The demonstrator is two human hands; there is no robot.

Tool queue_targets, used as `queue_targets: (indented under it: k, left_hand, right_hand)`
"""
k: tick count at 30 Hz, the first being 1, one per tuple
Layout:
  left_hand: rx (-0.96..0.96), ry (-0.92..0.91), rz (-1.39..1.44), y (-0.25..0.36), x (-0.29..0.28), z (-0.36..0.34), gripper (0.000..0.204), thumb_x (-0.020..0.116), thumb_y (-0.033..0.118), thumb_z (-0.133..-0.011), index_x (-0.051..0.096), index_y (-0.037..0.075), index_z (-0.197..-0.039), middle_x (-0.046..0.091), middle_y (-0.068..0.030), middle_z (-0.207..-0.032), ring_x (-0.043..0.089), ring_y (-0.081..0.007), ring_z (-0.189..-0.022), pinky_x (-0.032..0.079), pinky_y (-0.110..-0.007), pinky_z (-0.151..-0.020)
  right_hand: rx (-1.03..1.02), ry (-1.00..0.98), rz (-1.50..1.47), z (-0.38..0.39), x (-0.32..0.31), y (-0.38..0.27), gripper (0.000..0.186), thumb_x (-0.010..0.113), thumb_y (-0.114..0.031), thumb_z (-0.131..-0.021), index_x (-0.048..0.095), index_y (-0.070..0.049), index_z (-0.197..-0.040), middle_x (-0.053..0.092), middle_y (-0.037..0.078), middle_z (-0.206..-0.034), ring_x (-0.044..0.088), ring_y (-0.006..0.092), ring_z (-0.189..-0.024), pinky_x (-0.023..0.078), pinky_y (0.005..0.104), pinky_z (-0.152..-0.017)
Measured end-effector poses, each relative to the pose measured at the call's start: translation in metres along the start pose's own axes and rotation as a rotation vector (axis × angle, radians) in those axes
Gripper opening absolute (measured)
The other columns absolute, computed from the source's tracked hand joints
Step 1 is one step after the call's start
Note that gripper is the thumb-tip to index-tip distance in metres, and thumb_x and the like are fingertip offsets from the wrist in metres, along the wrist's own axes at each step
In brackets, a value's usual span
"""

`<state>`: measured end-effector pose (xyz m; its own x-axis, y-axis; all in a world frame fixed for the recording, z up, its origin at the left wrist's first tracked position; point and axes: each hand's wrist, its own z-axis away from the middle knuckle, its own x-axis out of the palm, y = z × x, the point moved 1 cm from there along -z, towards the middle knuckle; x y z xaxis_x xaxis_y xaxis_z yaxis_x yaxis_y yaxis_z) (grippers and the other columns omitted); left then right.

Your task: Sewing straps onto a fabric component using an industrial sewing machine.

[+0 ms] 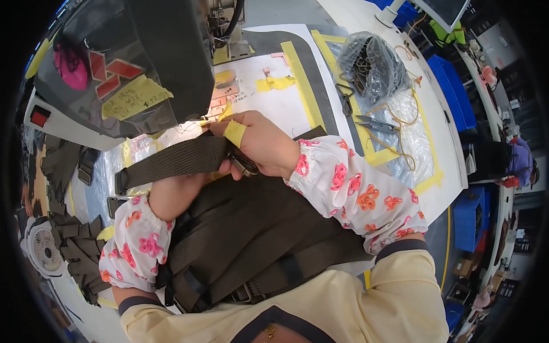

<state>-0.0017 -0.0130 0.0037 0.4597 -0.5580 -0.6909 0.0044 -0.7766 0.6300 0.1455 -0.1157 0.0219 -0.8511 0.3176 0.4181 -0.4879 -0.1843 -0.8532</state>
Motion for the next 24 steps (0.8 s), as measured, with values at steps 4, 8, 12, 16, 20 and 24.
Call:
queue_targets:
  k: [4,8,12,16,20,24]
  left_hand:
    - [-0.165,0.019,0.227,-0.009,-0.011,-0.007,0.021,0.062,0.004,-0.077,0.061,0.0,-0.098,0.062,-0.0124,-0.093,0.062,-0.0226,-0.082,0.047,-0.029,-0.072]
    - [0.255,-0.012,-0.259,-0.025,-0.008,0.003,0.028,0.062,0.009,-0.077,0.059,0.004,-0.105,0.061,-0.0113,-0.094,0.06,-0.0249,-0.084,0.048,-0.031,-0.074]
    - [0.53,0.034,-1.059,-0.02,-0.008,0.003,0.027,0.053,0.015,-0.082,0.058,0.008,-0.108,0.06,-0.01,-0.096,0.06,-0.0228,-0.086,0.048,-0.031,-0.073]
    - [0.335,-0.196,-0.555,-0.024,-0.005,-0.01,0.028,0.05,0.012,-0.082,0.056,0.006,-0.109,0.059,-0.0108,-0.099,0.059,-0.0232,-0.089,0.048,-0.032,-0.074]
    - [0.296,-0.263,-0.619,-0.028,0.004,-0.006,0.03,0.053,0.007,-0.079,0.057,0.005,-0.109,0.058,-0.0117,-0.1,0.058,-0.0262,-0.09,0.046,-0.033,-0.077]
    - [0.3,-0.216,-0.508,-0.011,-0.005,-0.021,0.031,0.056,0.006,-0.079,0.056,0.005,-0.11,0.058,-0.0131,-0.102,0.056,-0.0295,-0.093,0.044,-0.035,-0.081]
  right_hand:
    - [0.161,-0.036,0.009,-0.004,-0.007,0.006,0.026,0.045,-0.018,-0.091,0.055,0.005,-0.1,0.059,0.013,-0.073,0.057,0.016,-0.048,0.047,0.0255,-0.038]
    - [0.256,-0.025,-0.031,-0.004,-0.012,0.013,0.027,0.043,-0.02,-0.092,0.055,0.003,-0.099,0.059,0.013,-0.072,0.056,0.0168,-0.047,0.046,0.0268,-0.039]
    - [0.238,-0.053,-0.059,-0.005,-0.013,0.016,0.031,0.044,-0.027,-0.092,0.05,0.002,-0.1,0.059,0.011,-0.071,0.057,0.0157,-0.053,0.044,0.0249,-0.038]
    - [-0.578,0.161,0.714,0.001,-0.014,0.018,0.055,0.073,-0.014,-0.073,0.038,-0.002,-0.114,0.057,0.007,-0.086,0.057,0.0114,-0.067,0.047,0.0253,-0.062]
    - [-0.493,0.207,0.84,-0.008,-0.024,0.014,0.046,0.077,-0.005,-0.066,0.052,0.002,-0.104,0.06,0.009,-0.087,0.058,0.0117,-0.073,0.048,0.0243,-0.07]
    - [-0.556,0.22,0.96,-0.016,-0.04,0.01,0.041,0.075,-0.002,-0.066,0.058,0.003,-0.103,0.063,0.01,-0.088,0.06,0.0142,-0.077,0.048,0.0269,-0.071]
